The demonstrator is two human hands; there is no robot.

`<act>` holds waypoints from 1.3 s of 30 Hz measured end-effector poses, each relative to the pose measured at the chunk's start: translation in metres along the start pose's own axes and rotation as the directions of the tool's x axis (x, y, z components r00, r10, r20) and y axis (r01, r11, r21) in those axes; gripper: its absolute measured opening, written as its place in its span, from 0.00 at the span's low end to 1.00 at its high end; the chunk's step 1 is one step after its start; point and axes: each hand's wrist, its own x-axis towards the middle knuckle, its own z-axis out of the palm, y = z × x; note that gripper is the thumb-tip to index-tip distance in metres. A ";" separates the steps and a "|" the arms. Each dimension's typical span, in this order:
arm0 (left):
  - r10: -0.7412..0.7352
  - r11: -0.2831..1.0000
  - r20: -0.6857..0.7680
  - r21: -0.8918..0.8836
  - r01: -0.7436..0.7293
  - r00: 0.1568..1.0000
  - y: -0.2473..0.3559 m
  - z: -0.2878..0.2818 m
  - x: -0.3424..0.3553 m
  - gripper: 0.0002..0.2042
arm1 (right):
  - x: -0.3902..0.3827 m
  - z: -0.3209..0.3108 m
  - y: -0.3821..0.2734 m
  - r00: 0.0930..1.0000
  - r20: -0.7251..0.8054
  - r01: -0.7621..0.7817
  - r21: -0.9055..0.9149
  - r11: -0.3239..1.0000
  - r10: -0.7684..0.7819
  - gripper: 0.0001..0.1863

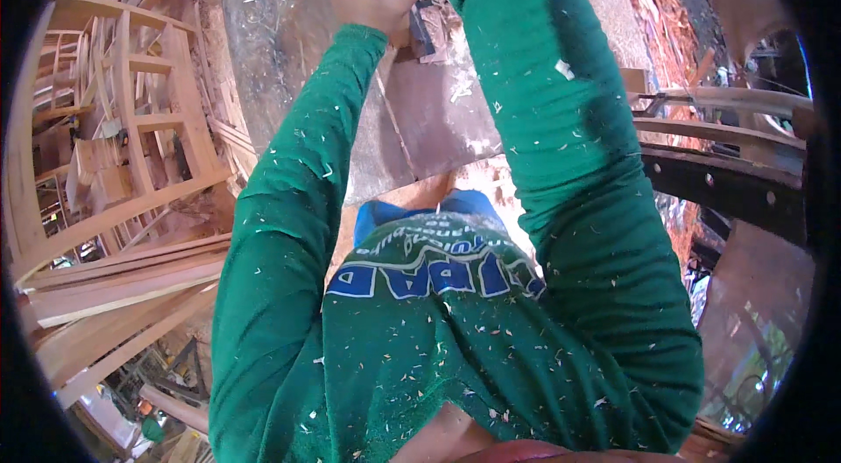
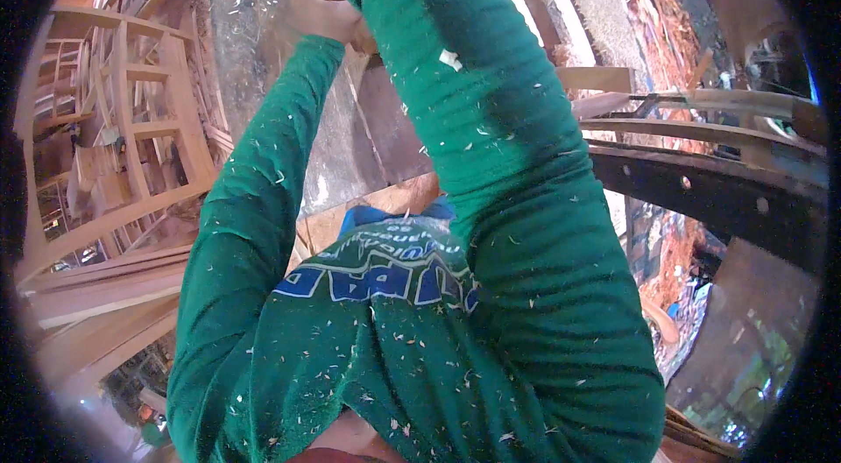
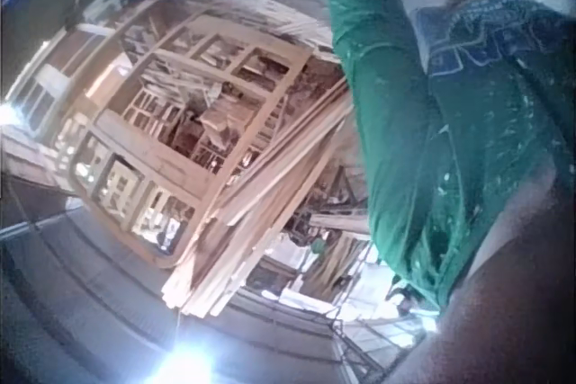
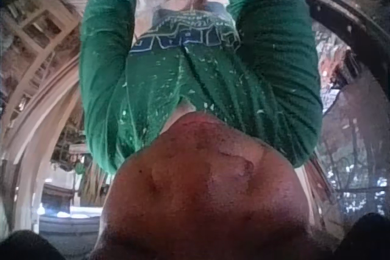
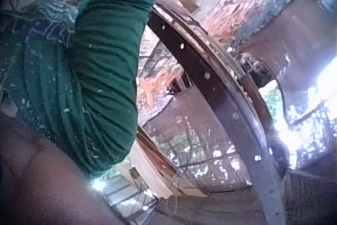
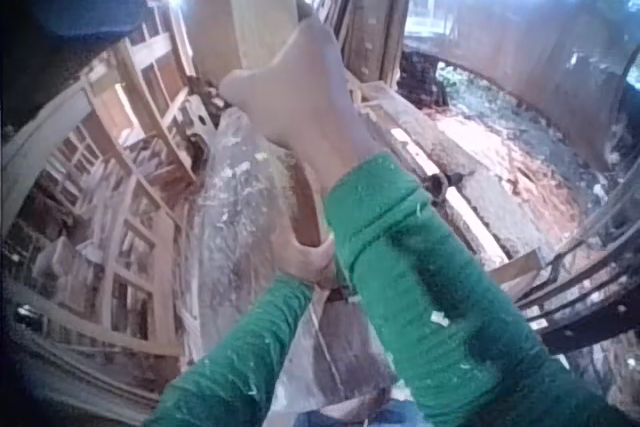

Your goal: The person uses a table saw to cut and shape wooden boards by hand, feeding several wood pieces through the blade one at a time.

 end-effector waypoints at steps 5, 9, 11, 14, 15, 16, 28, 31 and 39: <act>-0.259 0.966 0.168 0.039 0.256 0.951 0.025 -0.019 -0.001 0.51 | 0.008 0.001 -0.006 0.997 0.007 0.078 0.036 0.996 -0.078 0.26; -0.238 0.970 0.107 -0.023 0.241 0.965 0.066 -0.029 -0.017 0.51 | -0.006 -0.013 -0.024 0.999 0.016 -0.033 -0.158 0.987 0.036 0.27; -0.178 0.957 0.120 -0.211 0.200 0.977 0.084 -0.046 -0.037 0.51 | -0.023 -0.022 -0.047 0.996 0.037 0.089 -0.086 0.992 -0.086 0.24; -0.161 0.980 0.136 -0.097 0.175 0.978 0.104 -0.060 -0.071 0.53 | -0.064 -0.059 -0.103 0.993 0.116 -0.009 -0.209 0.978 0.034 0.21; -0.141 0.989 0.098 -0.022 0.143 0.985 0.099 -0.082 -0.085 0.52 | -0.085 -0.059 -0.109 0.987 0.162 0.019 -0.204 0.979 0.015 0.19; -0.158 0.987 0.070 -0.014 0.159 0.985 0.106 -0.097 -0.098 0.52 | -0.106 -0.073 -0.113 0.984 0.178 0.048 -0.245 0.968 -0.004 0.17; -0.741 -0.070 0.578 -0.572 0.818 0.341 -0.003 -0.150 -0.168 0.24 | -0.360 -0.352 -0.110 0.890 -0.062 -0.415 0.301 0.859 0.452 0.10; -0.590 -0.159 0.709 -0.572 0.805 0.386 -0.032 -0.139 -0.168 0.21 | -0.390 -0.373 -0.113 0.824 0.101 -0.526 0.501 0.687 0.557 0.12; -0.511 0.120 0.704 -0.509 0.852 0.493 -0.004 -0.147 -0.160 0.32 | -0.469 -0.360 -0.103 0.880 0.089 -0.352 0.782 0.515 0.467 0.16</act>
